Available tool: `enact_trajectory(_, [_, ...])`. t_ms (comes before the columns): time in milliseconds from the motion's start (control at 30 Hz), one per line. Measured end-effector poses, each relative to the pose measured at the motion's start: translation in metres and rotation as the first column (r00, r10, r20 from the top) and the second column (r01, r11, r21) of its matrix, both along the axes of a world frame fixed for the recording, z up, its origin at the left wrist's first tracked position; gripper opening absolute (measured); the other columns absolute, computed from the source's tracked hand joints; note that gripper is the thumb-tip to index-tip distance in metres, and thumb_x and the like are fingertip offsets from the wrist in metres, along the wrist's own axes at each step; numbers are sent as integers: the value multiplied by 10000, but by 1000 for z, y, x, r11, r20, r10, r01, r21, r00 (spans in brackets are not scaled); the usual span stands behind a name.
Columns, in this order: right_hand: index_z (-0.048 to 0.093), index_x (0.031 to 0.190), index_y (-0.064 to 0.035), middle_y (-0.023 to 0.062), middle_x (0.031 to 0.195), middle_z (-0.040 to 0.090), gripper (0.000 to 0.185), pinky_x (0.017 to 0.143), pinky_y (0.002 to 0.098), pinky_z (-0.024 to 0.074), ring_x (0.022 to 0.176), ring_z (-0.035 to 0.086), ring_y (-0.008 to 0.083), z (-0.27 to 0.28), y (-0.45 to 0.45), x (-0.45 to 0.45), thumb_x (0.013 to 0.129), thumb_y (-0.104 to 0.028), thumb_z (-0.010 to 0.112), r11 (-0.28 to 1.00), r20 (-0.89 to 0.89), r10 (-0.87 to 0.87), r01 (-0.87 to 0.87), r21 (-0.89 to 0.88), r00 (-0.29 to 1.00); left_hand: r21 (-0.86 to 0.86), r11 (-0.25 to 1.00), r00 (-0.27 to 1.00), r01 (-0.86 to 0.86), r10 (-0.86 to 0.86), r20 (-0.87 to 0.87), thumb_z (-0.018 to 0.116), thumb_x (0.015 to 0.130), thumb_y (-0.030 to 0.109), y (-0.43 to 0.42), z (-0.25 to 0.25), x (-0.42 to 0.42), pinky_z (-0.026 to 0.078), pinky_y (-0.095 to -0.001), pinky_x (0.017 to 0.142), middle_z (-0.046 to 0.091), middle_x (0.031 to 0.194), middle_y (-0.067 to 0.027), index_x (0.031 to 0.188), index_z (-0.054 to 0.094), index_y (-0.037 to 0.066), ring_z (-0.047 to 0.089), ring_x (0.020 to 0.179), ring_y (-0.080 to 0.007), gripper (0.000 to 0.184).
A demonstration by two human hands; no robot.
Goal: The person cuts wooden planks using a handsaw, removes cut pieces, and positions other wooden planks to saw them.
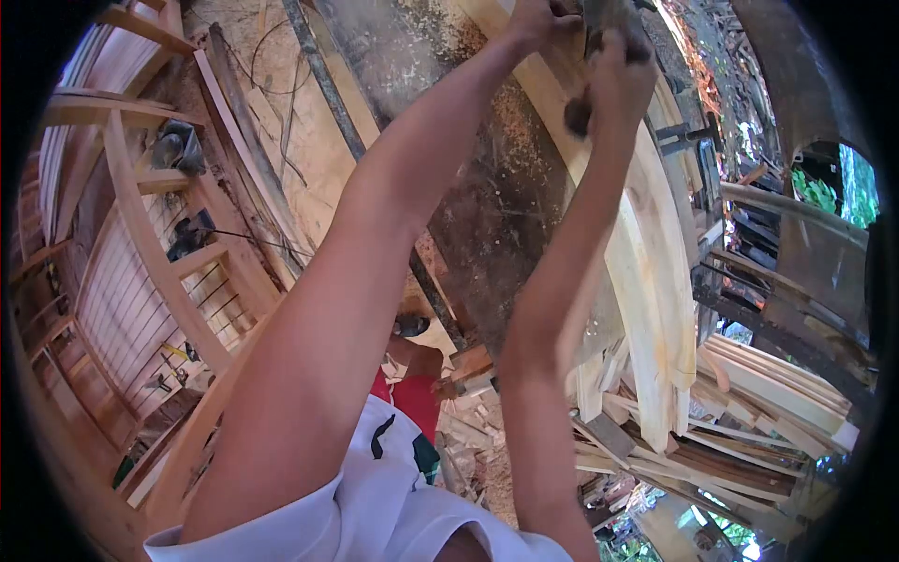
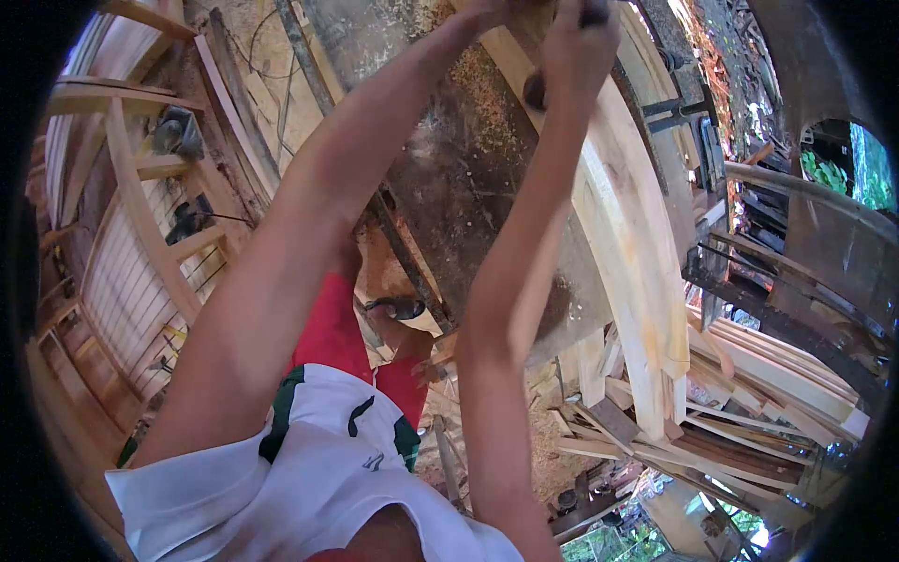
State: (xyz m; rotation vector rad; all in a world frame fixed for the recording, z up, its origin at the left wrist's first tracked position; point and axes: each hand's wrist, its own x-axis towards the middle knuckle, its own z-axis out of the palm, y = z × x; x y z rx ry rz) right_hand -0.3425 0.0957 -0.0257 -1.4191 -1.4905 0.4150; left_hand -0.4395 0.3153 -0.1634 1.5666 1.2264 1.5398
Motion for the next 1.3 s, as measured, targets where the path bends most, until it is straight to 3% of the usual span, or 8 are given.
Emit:
enact_trajectory(133, [473, 1391, 38, 191, 1143, 637, 480, 866, 370, 489, 977, 625, 262, 22, -130, 2, 1005, -222, 588, 966, -96, -136, 111, -232, 986, -88, 995, 970, -56, 34, -242, 781, 844, 347, -1, 6, -4, 534, -396, 625, 721, 742, -165, 859, 742, -31, 672, 632, -228, 380])
enact_trajectory(167, [449, 1415, 33, 183, 1137, 640, 507, 823, 355, 499, 944, 629, 240, 26, -194, 2, 990, -209, 586, 934, -112, -208, 163, -317, 972, -112, 994, 1000, 18, -16, 15, 787, 832, 357, -14, 11, 1, 536, -397, 625, 726, 745, -158, 831, 744, -27, 682, 641, -229, 386])
enact_trajectory(300, [338, 1501, 15, 182, 1162, 646, 642, 771, 349, 536, 937, 650, 195, 27, -384, 11, 942, -170, 592, 858, -239, -325, 179, -481, 915, -81, 997, 999, -5, 2, -40, 782, 838, 347, -29, 17, -1, 542, -395, 631, 732, 752, -154, 843, 753, -19, 705, 677, -227, 367])
enact_trajectory(433, [518, 1387, 42, 161, 1304, 609, 429, 1042, 378, 445, 1195, 595, 244, -2, -163, -4, 1017, -163, 591, 965, -31, -182, 173, -197, 983, -130, 991, 999, -34, 30, -31, 802, 832, 379, -26, 14, 3, 560, -386, 688, 747, 805, -145, 891, 758, 12, 724, 740, -233, 374])
enact_trajectory(533, [595, 1269, 37, 162, 1124, 658, 426, 915, 390, 497, 1025, 644, 292, -3, 43, 2, 998, -290, 614, 996, 57, -89, 87, 28, 994, -121, 992, 998, -38, 33, -44, 821, 819, 415, -7, 4, 5, 575, -388, 737, 752, 843, -147, 916, 759, 34, 734, 776, -253, 398])
enact_trajectory(933, [495, 1426, 45, 196, 1416, 541, 467, 1097, 414, 406, 1307, 539, 288, 26, -358, 16, 995, -113, 578, 911, -241, -248, 142, -387, 938, -68, 996, 998, -52, 50, -24, 788, 855, 303, -31, 16, 3, 552, -412, 716, 730, 806, -167, 875, 738, -11, 712, 755, -284, 318])
enact_trajectory(1167, [531, 1295, 34, 240, 1147, 641, 414, 929, 441, 475, 991, 603, 381, 5, 30, 2, 1007, -254, 604, 1000, -4, -21, 21, 8, 1000, -141, 990, 1000, -18, 17, -5, 782, 865, 323, -31, 19, -2, 538, -405, 698, 713, 764, -147, 870, 737, -5, 681, 709, -260, 331])
enact_trajectory(1300, [585, 1260, 28, 198, 1144, 667, 434, 943, 411, 484, 1023, 639, 309, 22, -6, 4, 994, -313, 618, 1000, 3, 1, -1, 12, 1000, -219, 973, 996, 77, -86, -35, 773, 869, 332, -28, 32, -7, 523, -409, 664, 710, 753, -139, 870, 738, -21, 660, 692, -216, 354])
